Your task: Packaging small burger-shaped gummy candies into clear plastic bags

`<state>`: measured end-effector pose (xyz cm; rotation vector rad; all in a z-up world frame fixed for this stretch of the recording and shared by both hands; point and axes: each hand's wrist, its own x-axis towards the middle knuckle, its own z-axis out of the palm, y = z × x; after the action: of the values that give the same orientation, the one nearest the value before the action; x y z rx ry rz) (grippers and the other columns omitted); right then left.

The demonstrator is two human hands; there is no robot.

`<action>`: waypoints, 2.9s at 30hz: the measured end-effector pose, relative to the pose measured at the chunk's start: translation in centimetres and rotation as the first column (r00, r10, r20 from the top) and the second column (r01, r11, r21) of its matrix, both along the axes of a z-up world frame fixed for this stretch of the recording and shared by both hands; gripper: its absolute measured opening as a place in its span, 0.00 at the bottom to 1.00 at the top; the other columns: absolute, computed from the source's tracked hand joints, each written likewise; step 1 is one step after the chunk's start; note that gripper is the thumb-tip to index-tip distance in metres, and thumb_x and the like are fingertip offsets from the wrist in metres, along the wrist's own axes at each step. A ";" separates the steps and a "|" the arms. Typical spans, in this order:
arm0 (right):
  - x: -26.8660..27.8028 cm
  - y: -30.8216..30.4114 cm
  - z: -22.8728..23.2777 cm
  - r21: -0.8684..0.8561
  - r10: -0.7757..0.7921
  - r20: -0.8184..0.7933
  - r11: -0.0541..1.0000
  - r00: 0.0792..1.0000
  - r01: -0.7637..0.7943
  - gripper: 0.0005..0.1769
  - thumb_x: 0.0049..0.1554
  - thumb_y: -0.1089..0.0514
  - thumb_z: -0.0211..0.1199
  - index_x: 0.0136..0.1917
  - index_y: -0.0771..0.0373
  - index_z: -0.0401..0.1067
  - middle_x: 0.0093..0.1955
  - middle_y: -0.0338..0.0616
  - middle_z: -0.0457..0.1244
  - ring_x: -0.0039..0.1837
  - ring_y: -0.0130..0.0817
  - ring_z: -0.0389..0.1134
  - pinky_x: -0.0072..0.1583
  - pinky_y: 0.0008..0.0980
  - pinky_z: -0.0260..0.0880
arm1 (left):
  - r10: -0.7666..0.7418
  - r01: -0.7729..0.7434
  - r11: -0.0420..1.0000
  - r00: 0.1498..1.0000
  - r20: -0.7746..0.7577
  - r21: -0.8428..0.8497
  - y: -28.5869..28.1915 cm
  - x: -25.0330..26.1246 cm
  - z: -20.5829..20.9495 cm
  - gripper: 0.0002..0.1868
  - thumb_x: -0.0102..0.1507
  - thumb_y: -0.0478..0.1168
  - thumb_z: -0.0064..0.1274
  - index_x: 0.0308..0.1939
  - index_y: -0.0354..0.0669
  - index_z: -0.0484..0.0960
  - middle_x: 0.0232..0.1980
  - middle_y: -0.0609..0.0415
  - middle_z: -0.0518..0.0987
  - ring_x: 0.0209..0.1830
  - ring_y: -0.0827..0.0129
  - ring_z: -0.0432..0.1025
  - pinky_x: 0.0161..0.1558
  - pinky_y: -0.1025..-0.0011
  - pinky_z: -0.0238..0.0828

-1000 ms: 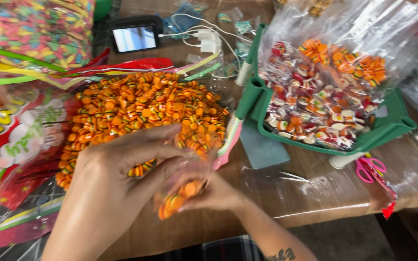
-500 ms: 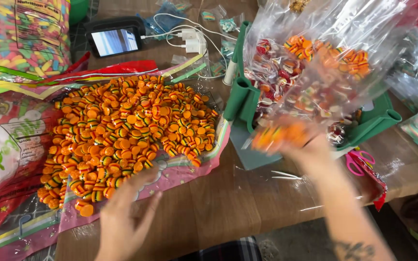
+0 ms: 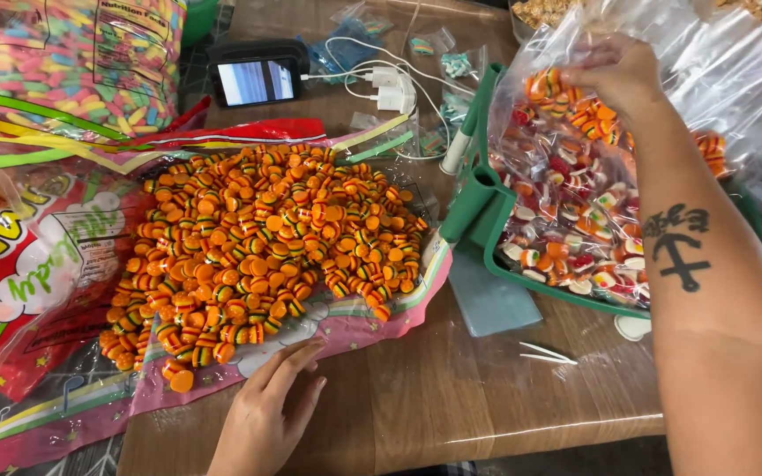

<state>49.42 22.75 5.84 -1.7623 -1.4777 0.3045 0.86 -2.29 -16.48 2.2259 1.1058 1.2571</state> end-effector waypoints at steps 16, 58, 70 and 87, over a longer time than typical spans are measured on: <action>-2.1 2.3 -5.0 0.283 -0.063 0.515 0.954 0.855 -0.100 0.06 0.66 0.63 0.68 0.50 0.58 0.71 0.54 0.45 0.63 0.47 0.35 0.65 0.53 0.41 0.69 | 0.031 -0.035 0.997 0.998 -0.053 -0.072 0.2 0.3 -0.1 0.22 0.64 0.37 0.55 0.64 0.47 0.76 0.48 0.58 0.81 0.42 0.72 0.78 0.48 0.69 0.76; -12.7 -31.7 -17.3 0.184 0.146 0.252 0.963 0.957 -0.196 0.10 0.60 0.58 0.62 0.54 0.61 0.76 0.53 0.42 0.70 0.55 0.35 0.73 0.57 0.36 0.74 | 0.037 0.140 0.912 0.907 -0.419 0.385 -2.4 19.0 -2.7 0.07 0.59 0.38 0.53 0.40 0.48 0.83 0.39 0.48 0.77 0.34 0.55 0.71 0.31 0.61 0.67; -14.0 -34.5 -20.7 0.301 0.563 0.105 0.767 0.820 -0.566 0.34 0.55 0.64 0.69 0.72 0.62 0.60 0.45 0.42 0.75 0.73 0.51 0.67 0.72 0.51 0.68 | -0.354 0.352 0.833 0.932 -0.078 0.427 -4.7 9.2 5.3 0.12 0.73 0.31 0.43 0.56 0.35 0.79 0.48 0.46 0.76 0.42 0.56 0.74 0.42 0.61 0.72; -21.5 -31.5 -12.4 -0.132 0.982 0.011 0.188 0.189 -0.973 0.25 0.72 0.45 0.45 0.42 0.62 0.70 0.50 0.45 0.69 0.45 0.44 0.70 0.49 0.41 0.68 | -0.384 0.368 0.877 0.923 0.007 -0.308 -10.7 1.9 0.7 0.11 0.71 0.42 0.44 0.43 0.59 0.84 0.30 0.67 0.74 0.24 0.78 0.70 0.28 0.75 0.67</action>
<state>27.91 -8.77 -6.58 -0.5379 -2.5691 0.9699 2.74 -12.99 -15.83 2.1117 0.7674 0.8076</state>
